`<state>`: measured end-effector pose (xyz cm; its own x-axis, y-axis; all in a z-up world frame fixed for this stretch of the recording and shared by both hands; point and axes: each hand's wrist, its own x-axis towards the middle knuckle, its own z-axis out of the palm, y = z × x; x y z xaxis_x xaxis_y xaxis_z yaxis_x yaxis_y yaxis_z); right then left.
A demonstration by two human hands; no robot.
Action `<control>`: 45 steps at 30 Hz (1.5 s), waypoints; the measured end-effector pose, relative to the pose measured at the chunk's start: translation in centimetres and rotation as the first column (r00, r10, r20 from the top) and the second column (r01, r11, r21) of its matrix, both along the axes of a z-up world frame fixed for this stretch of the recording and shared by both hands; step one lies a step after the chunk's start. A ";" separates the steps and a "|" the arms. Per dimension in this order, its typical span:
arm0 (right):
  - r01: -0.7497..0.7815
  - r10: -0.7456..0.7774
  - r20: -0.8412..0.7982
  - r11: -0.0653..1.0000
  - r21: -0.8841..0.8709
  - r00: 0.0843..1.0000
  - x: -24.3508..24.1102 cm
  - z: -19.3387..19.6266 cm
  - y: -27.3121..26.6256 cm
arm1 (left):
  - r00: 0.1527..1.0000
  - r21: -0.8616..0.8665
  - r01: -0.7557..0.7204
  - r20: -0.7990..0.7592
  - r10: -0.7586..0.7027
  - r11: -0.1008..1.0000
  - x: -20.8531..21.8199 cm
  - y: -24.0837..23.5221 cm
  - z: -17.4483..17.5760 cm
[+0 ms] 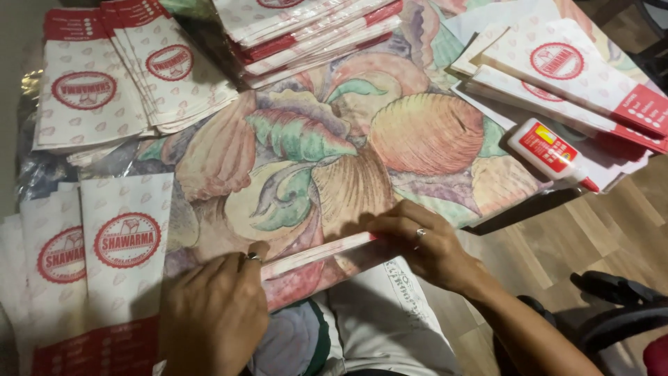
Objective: The person folds printed paper wrappers, aligns them in a row, applies glue to the edges, and presses them together to form sealed packs. The person handles stacks of wrappers and a glue bottle on a table with a floral tablecloth.
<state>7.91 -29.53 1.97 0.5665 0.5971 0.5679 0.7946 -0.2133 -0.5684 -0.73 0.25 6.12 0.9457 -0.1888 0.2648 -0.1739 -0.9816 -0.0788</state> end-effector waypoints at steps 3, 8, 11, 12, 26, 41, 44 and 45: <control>0.029 -0.027 -0.103 0.999 0.019 0.994 1.3 0.4 -3.1 | 0.998 -0.095 0.047 0.048 -0.043 0.994 -0.2 1.4 0.7; 0.266 -0.239 0.129 0.922 -0.281 0.963 6.0 -1.7 -5.3 | 0.926 -0.269 -0.244 0.220 0.306 0.932 -3.8 8.2 2.4; 0.156 -0.133 0.110 0.958 -0.241 0.985 7.0 -2.4 -1.1 | 0.915 -0.235 -0.183 0.314 0.253 0.955 -4.9 12.4 0.3; 0.120 -0.099 0.101 0.967 -0.227 0.990 7.1 -2.8 0.4 | 0.908 -0.225 -0.216 0.313 0.280 0.950 -5.0 12.8 -0.1; -0.110 0.115 0.052 0.989 -0.097 0.992 3.1 -4.1 8.3 | 0.795 -0.190 -0.556 -0.407 0.450 0.809 -1.3 6.7 -5.5; -0.067 0.096 0.211 0.987 -0.143 0.973 -3.0 -1.2 8.9 | 0.847 -0.603 -0.440 -0.034 0.530 0.666 4.2 -3.9 -4.4; -0.069 0.082 0.106 0.990 -0.127 0.991 -2.4 -1.1 7.7 | 0.900 -0.769 0.050 0.311 0.304 0.638 1.7 -2.3 -3.1; -0.066 0.079 0.103 0.989 -0.129 0.992 -2.1 -0.7 7.2 | 0.902 -0.771 0.050 0.307 0.302 0.635 0.9 -2.6 -3.3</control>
<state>5.81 -22.32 1.22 0.4590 0.7047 0.5410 0.8655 -0.2173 -0.4514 0.14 -2.33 2.79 0.7307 0.3538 0.5839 -0.1724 -0.7319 0.6593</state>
